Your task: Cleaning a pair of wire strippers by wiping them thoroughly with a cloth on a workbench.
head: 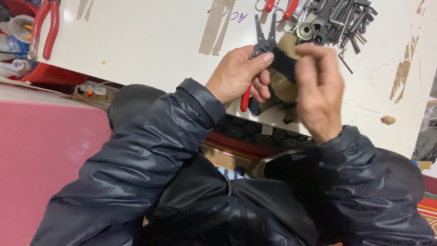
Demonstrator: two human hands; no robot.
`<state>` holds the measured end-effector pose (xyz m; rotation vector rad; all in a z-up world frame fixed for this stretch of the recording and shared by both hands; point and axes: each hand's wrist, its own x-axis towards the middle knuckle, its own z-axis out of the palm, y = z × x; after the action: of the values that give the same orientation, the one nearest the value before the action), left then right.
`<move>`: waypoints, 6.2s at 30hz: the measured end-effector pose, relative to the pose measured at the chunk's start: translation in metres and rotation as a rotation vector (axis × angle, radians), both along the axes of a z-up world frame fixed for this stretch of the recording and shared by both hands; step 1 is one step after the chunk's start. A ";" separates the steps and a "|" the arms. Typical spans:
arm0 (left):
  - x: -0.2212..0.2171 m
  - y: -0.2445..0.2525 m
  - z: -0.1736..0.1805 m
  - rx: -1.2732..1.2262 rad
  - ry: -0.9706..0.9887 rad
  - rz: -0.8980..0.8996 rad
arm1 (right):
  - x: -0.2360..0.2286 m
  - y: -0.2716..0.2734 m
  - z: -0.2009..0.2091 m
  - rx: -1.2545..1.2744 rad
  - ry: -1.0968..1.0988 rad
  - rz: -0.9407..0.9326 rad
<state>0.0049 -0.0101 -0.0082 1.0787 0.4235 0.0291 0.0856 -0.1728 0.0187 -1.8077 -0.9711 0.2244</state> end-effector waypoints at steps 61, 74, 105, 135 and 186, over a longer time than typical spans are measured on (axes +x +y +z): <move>0.003 0.012 0.016 -0.025 0.002 0.380 | 0.005 -0.003 0.010 -0.254 0.446 -0.144; -0.006 0.014 0.034 -0.346 0.021 0.224 | -0.001 -0.001 0.012 -0.270 0.514 -0.142; -0.027 0.022 0.005 -0.328 -0.126 0.172 | 0.006 -0.006 -0.016 0.268 -0.186 -0.233; -0.030 -0.012 -0.016 -0.160 0.083 0.067 | 0.031 0.033 -0.059 0.045 -0.494 -0.160; -0.013 -0.002 -0.061 -0.270 0.032 0.042 | 0.014 0.019 -0.064 0.003 -0.712 0.169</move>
<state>-0.0080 -0.0123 -0.0693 0.8055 0.4645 -0.0079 0.0993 -0.1538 -0.0450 -1.8298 -1.6143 -0.3473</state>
